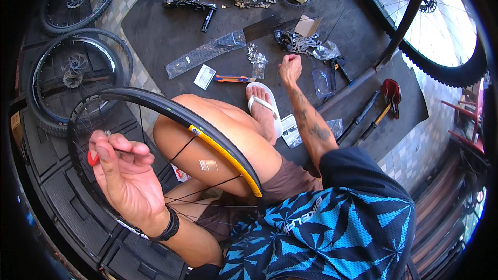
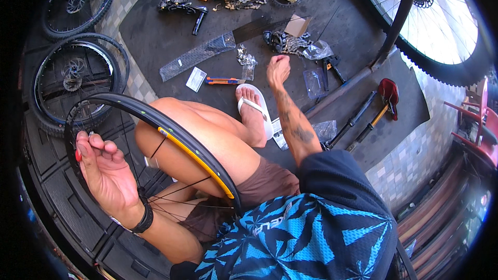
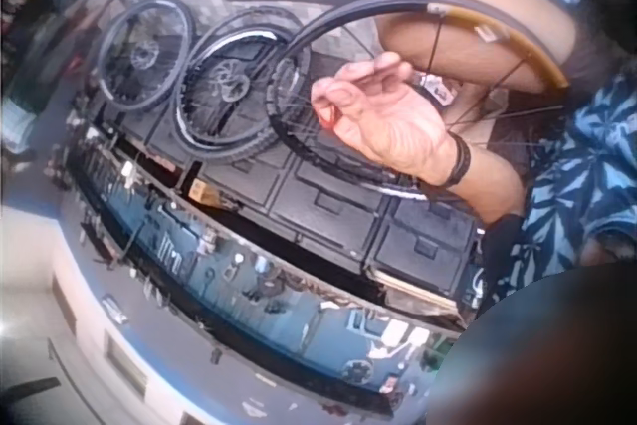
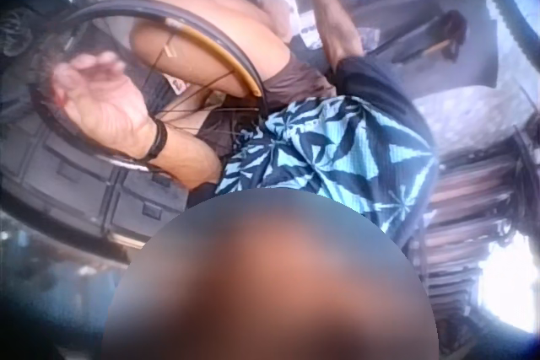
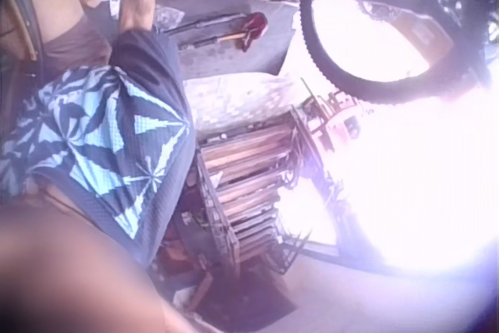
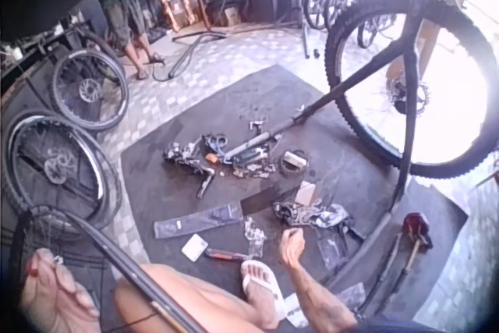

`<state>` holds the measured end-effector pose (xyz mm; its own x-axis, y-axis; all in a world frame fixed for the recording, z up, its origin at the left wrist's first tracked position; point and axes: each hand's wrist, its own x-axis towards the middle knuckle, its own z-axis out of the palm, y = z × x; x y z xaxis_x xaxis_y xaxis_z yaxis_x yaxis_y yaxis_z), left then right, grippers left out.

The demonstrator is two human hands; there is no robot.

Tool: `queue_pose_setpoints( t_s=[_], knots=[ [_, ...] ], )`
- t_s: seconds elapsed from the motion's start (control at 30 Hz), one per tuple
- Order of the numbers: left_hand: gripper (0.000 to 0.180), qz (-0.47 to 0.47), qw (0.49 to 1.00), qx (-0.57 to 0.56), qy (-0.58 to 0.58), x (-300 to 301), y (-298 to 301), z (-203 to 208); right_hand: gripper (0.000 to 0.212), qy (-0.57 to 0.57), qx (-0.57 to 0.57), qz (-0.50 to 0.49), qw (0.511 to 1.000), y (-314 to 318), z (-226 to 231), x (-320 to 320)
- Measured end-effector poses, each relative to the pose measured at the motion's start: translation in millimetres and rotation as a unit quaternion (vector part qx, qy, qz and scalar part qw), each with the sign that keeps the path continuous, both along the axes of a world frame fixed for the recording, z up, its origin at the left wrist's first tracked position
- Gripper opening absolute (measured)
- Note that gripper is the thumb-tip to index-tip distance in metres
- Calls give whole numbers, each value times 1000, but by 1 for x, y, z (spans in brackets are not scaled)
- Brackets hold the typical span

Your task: The person sits on the floor and laces a bicycle wheel by threading spokes through the rim and hub. They use a red spoke wrench to tighten the nipples and adjust spoke tension.

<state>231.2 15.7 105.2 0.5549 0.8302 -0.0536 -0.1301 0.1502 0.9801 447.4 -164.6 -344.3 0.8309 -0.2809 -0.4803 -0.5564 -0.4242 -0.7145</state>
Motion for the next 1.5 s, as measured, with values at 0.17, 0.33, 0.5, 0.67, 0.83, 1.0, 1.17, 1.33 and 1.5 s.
queue_pose_setpoints(
  t_s=[0.17, 0.33, 0.5, 0.67, 0.83, 1.0, 1.17, 1.33, 1.5],
  knots=[
    [24, 71, 992, 87, 53, 0, -6, -8, 14, -57, 522, 56, 849, 23, 177, -59],
    [24, 65, 994, 72, 55, 1, -20, -16, 12, -160, 631, 165, 741, 25, 329, -95],
    [28, 98, 994, 24, 45, -8, -25, -15, 17, -247, 681, 194, 661, 35, 363, -101],
    [27, 84, 996, 21, 33, -18, -22, -15, 16, -225, 672, 189, 679, 39, 358, -109],
    [26, 85, 996, 16, 27, -20, -20, -17, 18, -262, 639, 223, 688, 39, 355, -108],
    [26, 68, 997, 30, 37, -16, -12, -11, 16, -276, 618, 233, 698, 38, 355, -107],
    [25, -14, 988, 113, 102, -1, 12, 22, 18, -251, 519, 332, 747, 31, 366, -107],
    [27, -183, 942, 254, 122, 23, 28, 66, 11, -40, 484, 432, 760, 39, 396, -99],
    [32, -21, 948, 301, 101, 13, 40, 69, 15, 12, 562, 492, 665, 85, 416, -66]
  ],
)
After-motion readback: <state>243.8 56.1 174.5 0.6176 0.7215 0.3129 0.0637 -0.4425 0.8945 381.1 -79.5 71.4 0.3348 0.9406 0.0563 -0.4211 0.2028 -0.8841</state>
